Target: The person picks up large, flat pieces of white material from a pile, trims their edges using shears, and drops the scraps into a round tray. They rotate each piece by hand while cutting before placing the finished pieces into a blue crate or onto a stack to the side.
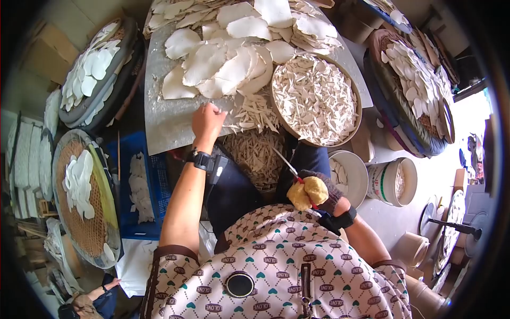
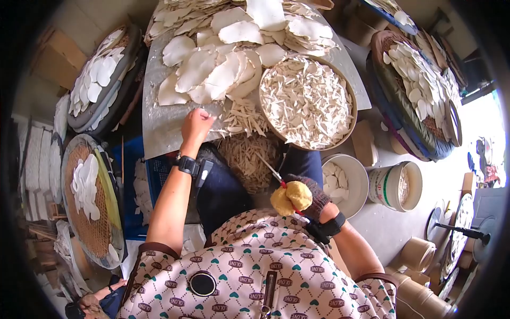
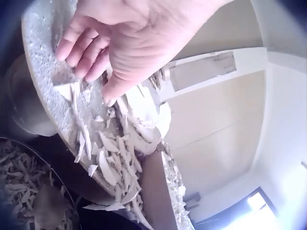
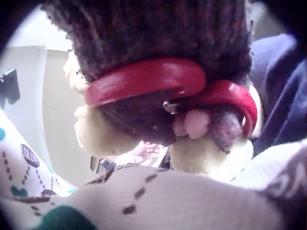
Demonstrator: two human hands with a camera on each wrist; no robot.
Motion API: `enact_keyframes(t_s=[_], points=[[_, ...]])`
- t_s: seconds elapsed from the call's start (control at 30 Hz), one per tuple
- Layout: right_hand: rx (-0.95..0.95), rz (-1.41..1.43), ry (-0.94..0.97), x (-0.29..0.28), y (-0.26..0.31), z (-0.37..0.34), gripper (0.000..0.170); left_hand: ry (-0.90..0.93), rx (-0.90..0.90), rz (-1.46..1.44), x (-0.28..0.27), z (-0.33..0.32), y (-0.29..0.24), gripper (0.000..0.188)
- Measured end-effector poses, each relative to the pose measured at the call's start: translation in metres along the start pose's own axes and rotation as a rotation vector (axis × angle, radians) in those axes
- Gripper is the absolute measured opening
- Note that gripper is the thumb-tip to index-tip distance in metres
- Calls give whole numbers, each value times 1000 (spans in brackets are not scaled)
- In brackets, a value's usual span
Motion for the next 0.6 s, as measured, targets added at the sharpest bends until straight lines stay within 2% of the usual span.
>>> enact_keyframes(t_s=[0.1, 0.17, 0.23, 0.33, 0.37, 0.4, 0.43, 0.47, 0.57, 0.6], points=[[17, -35, 67, 0, -10, 9, 39, -106, 170, 43, 18, 0, -3, 4], [-22, -98, 110, -1, -13, 17, 41, -60, 192, 93, 16, 0, -6, 3], [-27, -48, 91, -4, -14, 25, 39, 27, 187, 166, 12, 3, -11, 9], [-49, -50, 127, -14, 12, 46, 34, 495, 146, -76, 17, 17, -26, 12], [-58, -30, 137, -19, 29, 53, 33, 703, 70, -383, 28, 22, -35, 15], [-67, -9, 148, -21, 36, 56, 31, 839, 35, -633, 18, 16, -66, 15], [53, 112, 108, -19, 19, 54, 28, 797, 77, -623, 12, 14, -92, 16], [33, 106, 110, -23, 29, 56, 24, 754, 122, -613, 10, 15, -109, 19], [-3, 96, 83, -36, 56, 60, 18, 229, 518, 114, 33, 18, -105, 22], [3, 93, 67, -37, 54, 57, 20, 176, 528, 104, 33, 14, -104, 23]])
Point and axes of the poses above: each hand's wrist, its own z-axis towards the middle knuckle, its own x-axis out of the palm, y = z × x, the point moved 5 cm from there along z, towards the middle knuckle, and after that the axes turned 9 degrees about -x, right-handed, at the moved point
